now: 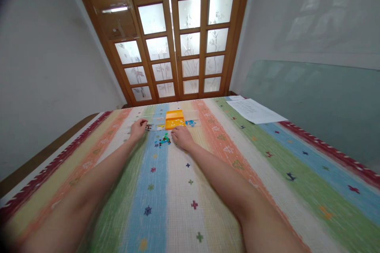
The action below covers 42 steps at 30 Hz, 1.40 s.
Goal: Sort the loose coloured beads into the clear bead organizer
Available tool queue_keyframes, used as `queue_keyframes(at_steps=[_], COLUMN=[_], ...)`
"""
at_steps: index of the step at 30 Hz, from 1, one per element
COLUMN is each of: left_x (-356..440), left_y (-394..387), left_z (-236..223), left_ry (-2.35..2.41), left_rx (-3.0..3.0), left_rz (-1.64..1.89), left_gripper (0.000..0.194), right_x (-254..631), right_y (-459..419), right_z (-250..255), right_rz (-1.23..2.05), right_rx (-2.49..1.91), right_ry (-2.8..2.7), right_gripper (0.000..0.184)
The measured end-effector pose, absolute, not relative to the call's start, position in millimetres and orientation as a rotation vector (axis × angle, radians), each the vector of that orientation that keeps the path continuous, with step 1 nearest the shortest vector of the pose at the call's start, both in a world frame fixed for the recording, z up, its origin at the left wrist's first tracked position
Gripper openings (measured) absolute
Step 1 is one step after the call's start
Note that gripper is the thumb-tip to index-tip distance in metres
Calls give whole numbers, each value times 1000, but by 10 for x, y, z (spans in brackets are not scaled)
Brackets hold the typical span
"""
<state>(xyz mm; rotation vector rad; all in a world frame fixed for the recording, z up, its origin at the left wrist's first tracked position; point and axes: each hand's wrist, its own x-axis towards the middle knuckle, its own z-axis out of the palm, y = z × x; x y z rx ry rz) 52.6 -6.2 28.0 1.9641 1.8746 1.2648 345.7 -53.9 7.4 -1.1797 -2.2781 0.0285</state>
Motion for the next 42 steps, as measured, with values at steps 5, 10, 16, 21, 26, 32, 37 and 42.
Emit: queue_keyframes(at_steps=[5, 10, 16, 21, 26, 32, 37, 42], left_x=[605, 651, 738, 763, 741, 666, 523, 471], left_y=[-195, -391, -489, -481, -447, -444, -443, -450], left_z=[138, 154, 161, 113, 89, 141, 261, 342], left_ry=[1780, 1623, 1343, 1313, 1256, 1132, 936, 853], left_rx=[2183, 2327, 2491, 2492, 2464, 2437, 2407, 2412], left_rz=[1235, 1144, 824, 778, 809, 771, 641, 559], left_gripper=[24, 25, 22, 20, 20, 19, 22, 22], right_x=[3437, 3303, 3170, 3174, 3166, 3202, 3456, 3885], right_y=[-607, -782, -922, -916, -912, -827, -581, -338], right_z=[147, 254, 262, 231, 225, 193, 234, 287], right_rz=[-29, -38, 21, -23, -66, -9, 102, 119], right_rx=[-1094, -942, -803, -717, -685, -704, -984, -1347], right_ry=[-2339, -2479, -2561, -2644, -2644, -2546, -2154, -1740], right_gripper=[27, 28, 22, 24, 18, 9, 10, 19])
